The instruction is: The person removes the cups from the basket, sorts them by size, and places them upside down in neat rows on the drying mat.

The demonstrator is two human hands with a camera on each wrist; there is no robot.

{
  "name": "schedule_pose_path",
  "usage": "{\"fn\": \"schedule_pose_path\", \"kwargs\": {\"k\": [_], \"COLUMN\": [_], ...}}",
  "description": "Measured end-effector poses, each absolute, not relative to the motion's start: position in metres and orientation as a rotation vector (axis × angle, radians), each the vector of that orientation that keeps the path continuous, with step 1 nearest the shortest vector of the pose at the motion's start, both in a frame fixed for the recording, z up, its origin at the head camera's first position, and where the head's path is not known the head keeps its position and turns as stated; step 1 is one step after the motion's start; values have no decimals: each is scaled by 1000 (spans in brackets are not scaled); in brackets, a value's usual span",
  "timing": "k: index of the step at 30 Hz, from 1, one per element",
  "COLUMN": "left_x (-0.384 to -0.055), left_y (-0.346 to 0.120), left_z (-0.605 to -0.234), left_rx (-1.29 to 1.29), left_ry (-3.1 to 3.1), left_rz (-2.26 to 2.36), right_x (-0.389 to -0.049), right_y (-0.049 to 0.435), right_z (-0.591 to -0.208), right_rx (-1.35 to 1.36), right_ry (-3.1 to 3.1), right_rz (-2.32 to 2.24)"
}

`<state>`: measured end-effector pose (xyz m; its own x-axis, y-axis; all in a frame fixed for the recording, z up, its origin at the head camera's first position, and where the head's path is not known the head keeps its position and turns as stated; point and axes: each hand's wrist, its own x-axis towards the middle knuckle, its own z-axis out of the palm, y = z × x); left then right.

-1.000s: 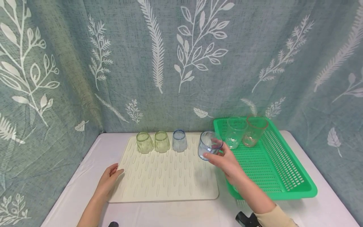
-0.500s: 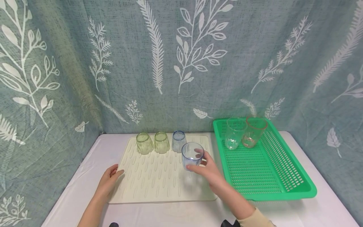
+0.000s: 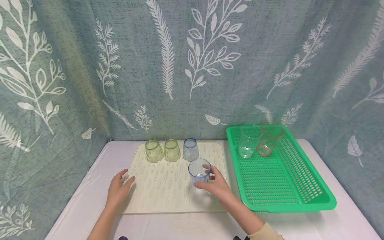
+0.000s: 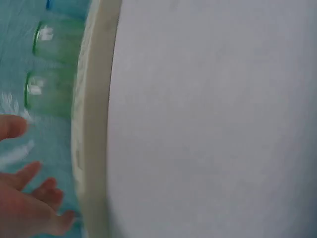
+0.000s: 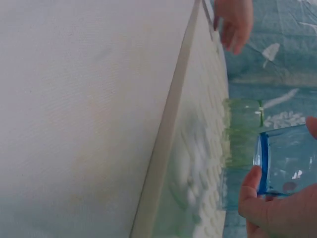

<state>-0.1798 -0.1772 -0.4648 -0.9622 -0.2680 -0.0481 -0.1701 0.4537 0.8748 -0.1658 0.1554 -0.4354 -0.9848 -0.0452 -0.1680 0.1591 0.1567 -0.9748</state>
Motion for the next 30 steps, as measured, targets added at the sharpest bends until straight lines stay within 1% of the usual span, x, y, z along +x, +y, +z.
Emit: {"fn": "schedule_pose_path", "kwargs": {"k": [3, 10, 15, 22, 30], "left_x": [-177, -167, -160, -160, -159], "left_y": [-161, -115, -91, -70, -57], "left_z": [-454, -432, -426, -425, -423], "left_rx": [272, -74, -269, -406, -448], "left_ry": [-2495, -2303, -2352, -2441, -2531], "left_rz": [-1586, -2022, -2097, -1995, -1824], "right_x": [-167, -166, -166, -165, -161], "right_y": [155, 153, 151, 147, 142], "right_z": [-438, -442, -442, -441, -438], "right_rx": [101, 20, -110, -358, -496], "right_ry": [2286, 2403, 2562, 2840, 2966], "right_rz": [-1915, -1813, -1715, -1510, -1347]}}
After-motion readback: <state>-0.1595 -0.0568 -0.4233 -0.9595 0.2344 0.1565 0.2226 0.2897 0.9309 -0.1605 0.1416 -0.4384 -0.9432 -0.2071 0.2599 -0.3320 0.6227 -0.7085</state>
